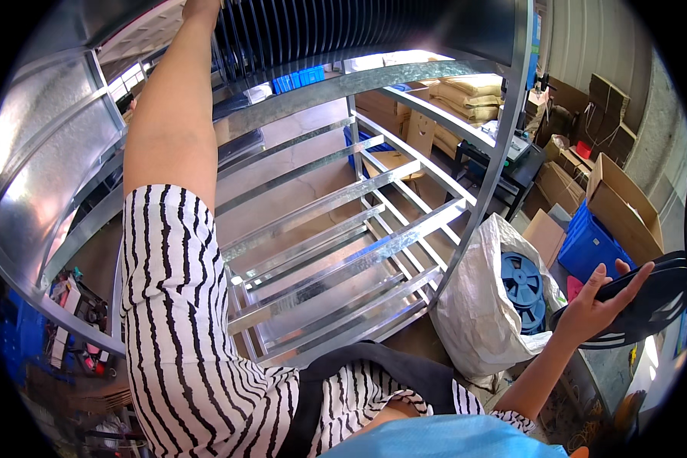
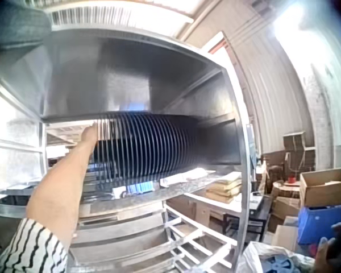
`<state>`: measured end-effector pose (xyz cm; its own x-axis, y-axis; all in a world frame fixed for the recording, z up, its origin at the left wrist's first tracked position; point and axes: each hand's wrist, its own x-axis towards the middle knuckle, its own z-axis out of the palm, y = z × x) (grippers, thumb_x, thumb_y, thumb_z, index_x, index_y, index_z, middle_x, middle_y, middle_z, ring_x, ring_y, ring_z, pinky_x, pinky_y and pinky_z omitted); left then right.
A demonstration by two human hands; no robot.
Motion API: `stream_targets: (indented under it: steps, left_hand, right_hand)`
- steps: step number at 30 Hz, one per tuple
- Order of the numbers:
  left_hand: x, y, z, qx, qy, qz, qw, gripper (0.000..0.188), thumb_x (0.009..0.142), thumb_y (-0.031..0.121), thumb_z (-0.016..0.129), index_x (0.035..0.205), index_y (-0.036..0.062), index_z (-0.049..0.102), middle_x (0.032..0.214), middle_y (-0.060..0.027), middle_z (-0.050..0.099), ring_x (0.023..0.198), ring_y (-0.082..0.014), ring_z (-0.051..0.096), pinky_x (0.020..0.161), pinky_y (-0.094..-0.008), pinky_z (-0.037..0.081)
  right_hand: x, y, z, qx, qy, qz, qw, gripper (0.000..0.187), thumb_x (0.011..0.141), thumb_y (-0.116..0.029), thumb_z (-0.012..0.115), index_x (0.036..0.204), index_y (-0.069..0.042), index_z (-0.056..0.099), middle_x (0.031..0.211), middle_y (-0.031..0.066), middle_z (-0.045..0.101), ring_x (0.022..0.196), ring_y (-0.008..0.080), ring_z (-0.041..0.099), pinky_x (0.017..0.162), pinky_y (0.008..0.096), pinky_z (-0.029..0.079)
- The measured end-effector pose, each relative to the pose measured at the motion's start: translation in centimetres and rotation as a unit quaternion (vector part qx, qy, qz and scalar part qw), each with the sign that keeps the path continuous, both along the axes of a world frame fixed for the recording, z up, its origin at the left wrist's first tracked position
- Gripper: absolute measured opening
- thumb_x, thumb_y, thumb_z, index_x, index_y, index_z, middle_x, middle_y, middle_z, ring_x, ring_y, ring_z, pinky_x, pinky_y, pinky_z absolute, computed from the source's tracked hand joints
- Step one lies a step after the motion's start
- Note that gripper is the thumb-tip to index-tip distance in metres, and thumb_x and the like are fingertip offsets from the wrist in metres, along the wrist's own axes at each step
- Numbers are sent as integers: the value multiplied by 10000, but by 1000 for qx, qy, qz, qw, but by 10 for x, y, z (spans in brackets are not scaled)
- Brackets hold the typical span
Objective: The person picks up blue plastic reels from a metal rack and a table, then uses a small handheld tool to scrape or deburr edges and surfaces. The person repeatedly flips the reels and works on different sides before placing them back on the rack or into a bag.
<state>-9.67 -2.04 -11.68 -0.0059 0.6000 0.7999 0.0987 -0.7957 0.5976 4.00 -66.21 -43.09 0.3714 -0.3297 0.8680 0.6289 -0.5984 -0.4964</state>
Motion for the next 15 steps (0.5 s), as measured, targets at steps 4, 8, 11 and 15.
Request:
stream_targets:
  steps: [4, 8, 11, 15]
  left_hand:
    - [-18, 20, 16, 72, 90, 76, 990, 623, 972, 472, 370, 1046, -89, 632, 1092, -263, 631, 1073, -345, 589, 905, -401, 428]
    - [-19, -20, 10, 108, 190, 119, 969, 506, 944, 383, 442, 886, -66, 670, 911, -265, 662, 844, -378, 642, 727, -439, 480]
    - [-25, 3, 10, 225, 212, 175, 935, 411, 920, 294, 475, 838, -60, 666, 854, -285, 645, 804, -397, 635, 712, -453, 480]
    - [-26, -5, -3, 262, 180, 161, 934, 482, 951, 344, 432, 820, -62, 657, 843, -315, 620, 851, -432, 611, 786, -477, 454]
  right_hand:
    - [1, 1, -2, 40, -12, 91, 995, 640, 929, -111, 563, 1489, -176, 260, 1135, 106, 536, 903, 95, 537, 776, 186, 482]
    - [-2, 6, -2, 38, -9, 98, 994, 630, 928, -77, 541, 1486, -156, 262, 1137, 105, 532, 949, 100, 512, 782, 176, 464]
    - [0, 13, -5, 48, -18, 119, 992, 630, 925, -80, 546, 1485, -154, 266, 1133, 101, 530, 958, 97, 498, 766, 177, 461]
    - [0, 16, -9, 74, -2, 157, 985, 633, 921, -70, 542, 1485, -155, 267, 1148, 97, 530, 966, 91, 492, 769, 186, 446]
